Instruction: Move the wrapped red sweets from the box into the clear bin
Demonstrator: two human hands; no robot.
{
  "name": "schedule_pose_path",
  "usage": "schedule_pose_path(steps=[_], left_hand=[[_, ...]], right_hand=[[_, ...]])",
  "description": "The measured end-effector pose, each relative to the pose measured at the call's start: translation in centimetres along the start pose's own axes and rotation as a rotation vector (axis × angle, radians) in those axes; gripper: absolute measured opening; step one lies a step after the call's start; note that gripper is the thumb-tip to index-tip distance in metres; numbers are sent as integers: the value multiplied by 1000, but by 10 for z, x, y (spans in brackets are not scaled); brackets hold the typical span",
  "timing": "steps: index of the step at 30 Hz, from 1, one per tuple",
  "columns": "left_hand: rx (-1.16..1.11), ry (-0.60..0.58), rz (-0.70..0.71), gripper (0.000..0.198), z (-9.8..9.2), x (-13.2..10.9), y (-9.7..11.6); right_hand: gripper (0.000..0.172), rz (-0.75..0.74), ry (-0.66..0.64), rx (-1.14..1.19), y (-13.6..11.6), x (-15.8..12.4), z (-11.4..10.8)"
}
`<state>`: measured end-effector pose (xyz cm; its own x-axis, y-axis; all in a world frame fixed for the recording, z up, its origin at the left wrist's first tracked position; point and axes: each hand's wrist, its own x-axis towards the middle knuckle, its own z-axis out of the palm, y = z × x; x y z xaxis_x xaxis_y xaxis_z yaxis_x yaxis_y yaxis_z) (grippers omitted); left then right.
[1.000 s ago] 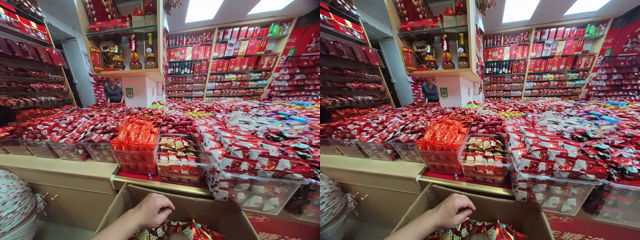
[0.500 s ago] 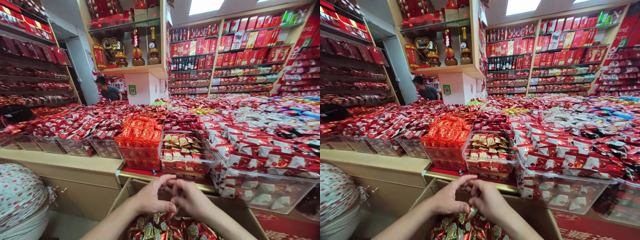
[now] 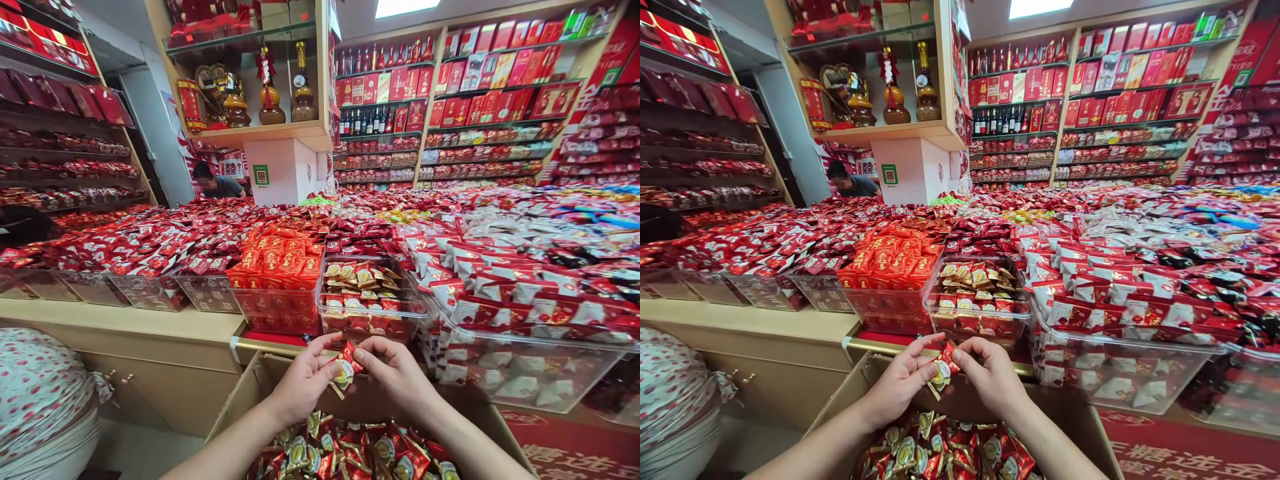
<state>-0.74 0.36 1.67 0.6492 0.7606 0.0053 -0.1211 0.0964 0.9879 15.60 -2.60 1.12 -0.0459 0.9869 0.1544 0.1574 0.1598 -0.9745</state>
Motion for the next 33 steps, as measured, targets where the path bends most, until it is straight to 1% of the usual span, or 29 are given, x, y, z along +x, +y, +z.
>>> schedule_pose_path(steps=[2, 3, 6, 8, 10, 12, 13, 16, 17, 18, 19, 20, 21, 22, 24, 26, 30, 33], left_hand=[[-14, 19, 6, 49, 1, 0, -2], [-10, 34, 15, 48, 2, 1, -3], [28, 61, 40, 44, 3, 1, -6], [81, 53, 41, 42, 2, 2, -7], [171, 61, 38, 44, -3, 2, -6], [278, 113, 55, 46, -11, 4, -4], [323, 149, 71, 46, -17, 6, -4], [408, 261, 92, 41, -35, 13, -6], [432, 288, 86, 38, -40, 16, -8], [458, 306, 77, 35, -45, 18, -11], [478, 315, 71, 33, -48, 21, -14], [491, 314, 68, 31, -50, 22, -17], [499, 302, 67, 30, -52, 23, -20], [508, 287, 68, 29, -52, 24, -22], [537, 256, 77, 27, -52, 24, -24], [582, 242, 96, 25, -53, 23, -24], [648, 231, 114, 24, -54, 21, -24], [663, 226, 114, 24, -55, 21, -25]], right_hand=[[31, 22, 33, 41, -1, 0, 1], [30, 42, 23, 76, -1, 0, 2], [31, 79, -83, 191, 5, 1, 7], [30, 70, -105, 184, 10, 1, 11], [27, 39, -48, 93, 13, -1, 13], [23, -45, 32, -52, 7, -4, 12], [20, -118, 68, -142, 0, -5, 9], [17, -432, 154, -476, -35, 3, -6], [18, -518, 184, -603, -50, 10, -13], [21, -560, 225, -738, -63, 19, -20], [23, -528, 266, -886, -75, 31, -27], [23, -437, 302, -1032, -85, 44, -33], [24, -308, 314, -1161, -92, 57, -38], [24, -183, 291, -1258, -95, 70, -42], [22, -31, 228, -1347, -94, 91, -45], [22, 26, 176, -1369, -86, 104, -45], [26, 120, 121, -1417, -66, 113, -43], [20, 171, 70, -1450, -52, 120, -45]])
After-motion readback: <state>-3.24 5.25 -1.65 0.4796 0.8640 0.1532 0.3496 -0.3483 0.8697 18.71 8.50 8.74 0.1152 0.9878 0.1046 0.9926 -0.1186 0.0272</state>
